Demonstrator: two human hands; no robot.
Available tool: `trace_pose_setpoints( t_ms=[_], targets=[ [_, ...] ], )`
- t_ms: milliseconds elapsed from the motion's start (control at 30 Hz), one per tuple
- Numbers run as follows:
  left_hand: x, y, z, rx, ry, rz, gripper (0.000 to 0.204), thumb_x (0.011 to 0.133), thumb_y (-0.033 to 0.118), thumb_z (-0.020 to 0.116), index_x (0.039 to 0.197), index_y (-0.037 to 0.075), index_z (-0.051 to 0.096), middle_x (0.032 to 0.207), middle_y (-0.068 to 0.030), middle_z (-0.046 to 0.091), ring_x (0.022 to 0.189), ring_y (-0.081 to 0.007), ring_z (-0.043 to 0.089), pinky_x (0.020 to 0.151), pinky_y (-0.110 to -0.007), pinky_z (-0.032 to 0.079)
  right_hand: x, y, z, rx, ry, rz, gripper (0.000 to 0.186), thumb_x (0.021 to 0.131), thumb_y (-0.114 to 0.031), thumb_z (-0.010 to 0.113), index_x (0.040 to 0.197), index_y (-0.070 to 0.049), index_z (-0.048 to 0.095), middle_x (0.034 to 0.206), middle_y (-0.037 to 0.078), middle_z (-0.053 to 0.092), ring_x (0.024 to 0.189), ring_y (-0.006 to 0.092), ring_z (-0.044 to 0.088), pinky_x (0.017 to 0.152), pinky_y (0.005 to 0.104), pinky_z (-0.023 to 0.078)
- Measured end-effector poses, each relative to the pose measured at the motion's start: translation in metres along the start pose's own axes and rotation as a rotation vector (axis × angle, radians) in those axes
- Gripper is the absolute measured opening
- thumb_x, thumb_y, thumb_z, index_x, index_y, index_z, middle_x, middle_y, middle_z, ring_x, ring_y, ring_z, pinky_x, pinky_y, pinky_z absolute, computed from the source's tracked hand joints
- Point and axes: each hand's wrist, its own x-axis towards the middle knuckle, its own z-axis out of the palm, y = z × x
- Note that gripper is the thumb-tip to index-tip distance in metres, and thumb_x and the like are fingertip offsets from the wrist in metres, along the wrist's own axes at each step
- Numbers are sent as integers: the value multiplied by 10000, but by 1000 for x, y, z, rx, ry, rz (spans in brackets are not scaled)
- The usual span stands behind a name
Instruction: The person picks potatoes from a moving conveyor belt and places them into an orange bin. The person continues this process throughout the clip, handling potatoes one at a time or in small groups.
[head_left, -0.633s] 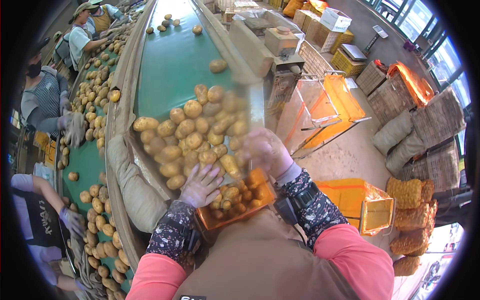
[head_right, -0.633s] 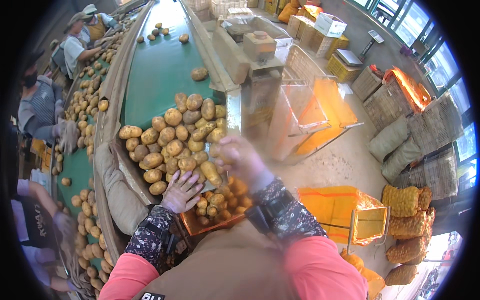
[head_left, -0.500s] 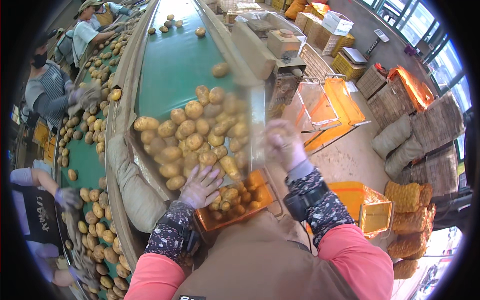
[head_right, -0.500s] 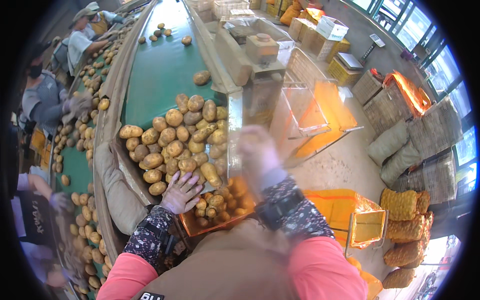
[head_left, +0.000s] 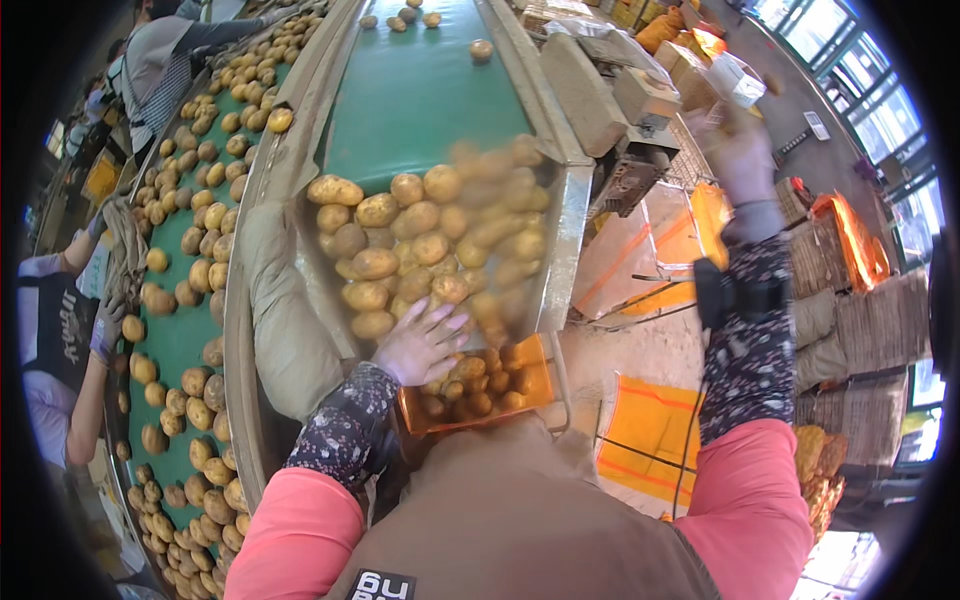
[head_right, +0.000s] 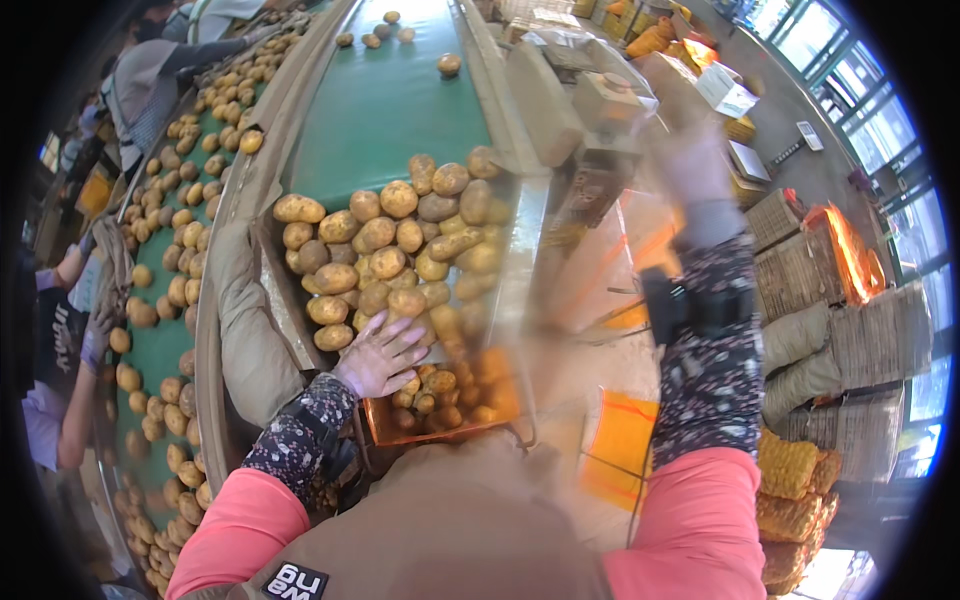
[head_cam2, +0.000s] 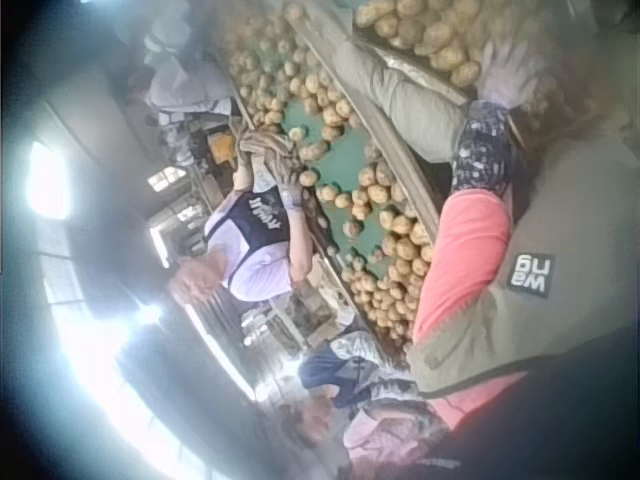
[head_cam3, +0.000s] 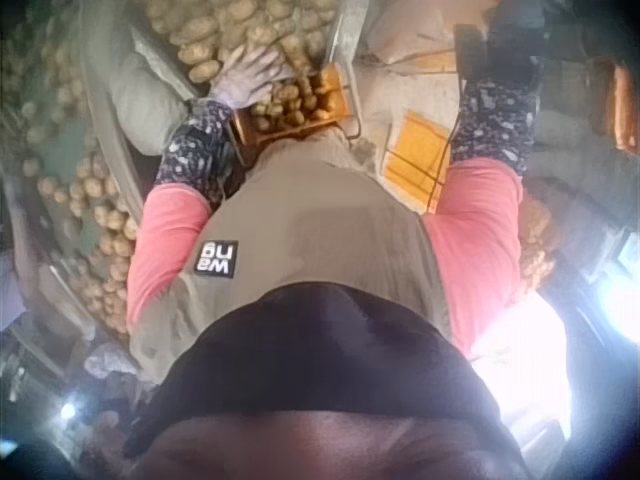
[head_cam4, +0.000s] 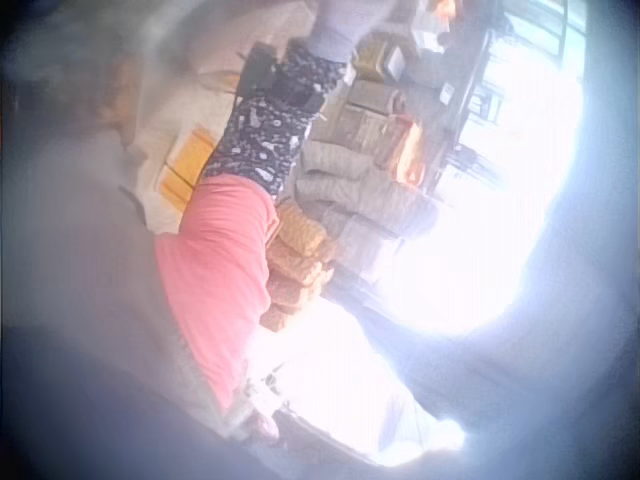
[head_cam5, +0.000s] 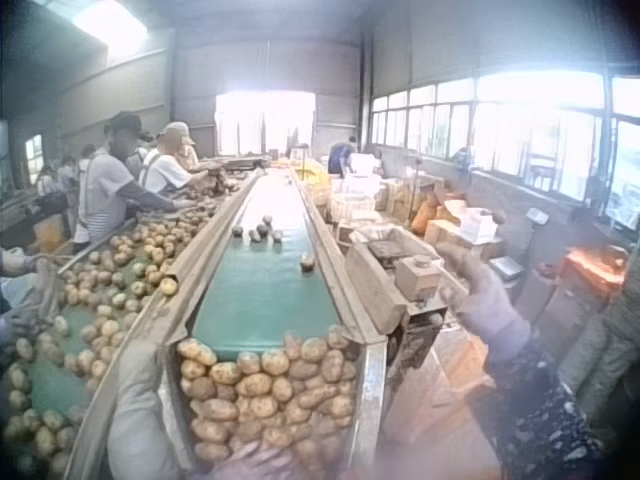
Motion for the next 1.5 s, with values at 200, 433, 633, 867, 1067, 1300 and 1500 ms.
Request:
trace_pose_setpoints(
  t_ms=[200, 433, 633, 867, 1067, 1300, 1500],
  targets=[
    [-3, -4, 6, 7, -19, -1, 445, 913, 370, 655, 1310, 170, 624, 1455, -57, 508, 1403, -283, 424, 1193, -559, 267, -92, -90, 186, 465, -707, -12, 435, 858, -115, 638, 1289, -60, 648, 1191, 180, 680, 1094, 307, 658, 977, 383, 516],
    [-16, -4, 18, 85, -66, 46, 443, 938, 380, 598, 1325, 165, 610, 1495, -41, 492, 1436, -232, 382, 1242, -543, 175, -107, -131, 289, 1, -680, -83, 677, 773, -253, 729, 1424, -189, 556, 1456, 150, 532, 1316, 323, 522, 1059, 418, 458],
    [-9, 0, 7, 293, 226, -490, 663, 860, 445, 666, 1438, 159, 513, 1574, -173, 337, 1422, -493, 294, 1148, -630, 211, -118, -137, 291, -16, -801, 20, 627, 773, -328, 740, 1378, -245, 601, 1329, 139, 574, 1168, 342, 565, 1016, 484, 449],
    [-12, -9, 0, 138, 164, -649, 687, 826, 470, 701, 1385, 98, 555, 1539, -206, 377, 1374, -449, 371, 1092, -616, 309, -190, -142, 293, -106, -502, -119, 491, 809, -325, 708, 1280, -194, 668, 1495, 204, 480, 1308, 410, 495, 1043, 549, 389],
    [-22, -14, 22, 132, 121, -304, 414, 845, 392, 689, 1179, 148, 664, 1379, -60, 561, 1301, -341, 478, 971, -537, 414, -201, -136, 272, 4, -612, -132, 438, 764, -320, 687, 1178, -179, 657, 1345, 188, 541, 1280, 408, 493, 1032, 504, 389],
    [-28, -22, 22, 39, 58, -87, 367, 905, 373, 631, 1222, 190, 652, 1295, -31, 609, 1251, -263, 535, 1024, -523, 394, -138, -113, 282, -12, -322, -42, 489, 766, -226, 692, 1245, -138, 655, 1335, 190, 581, 1242, 416, 514, 1049, 540, 375],
    [-21, -25, 20, 101, 234, -606, 592, 851, 475, 653, 1369, 196, 582, 1518, -153, 411, 1464, -431, 245, 1147, -672, 187, -137, -124, 307, -238, -558, -42, 534, 790, -233, 648, 1322, -188, 637, 1181, 139, 649, 1098, 349, 619, 1080, 538, 379]
  ],
)
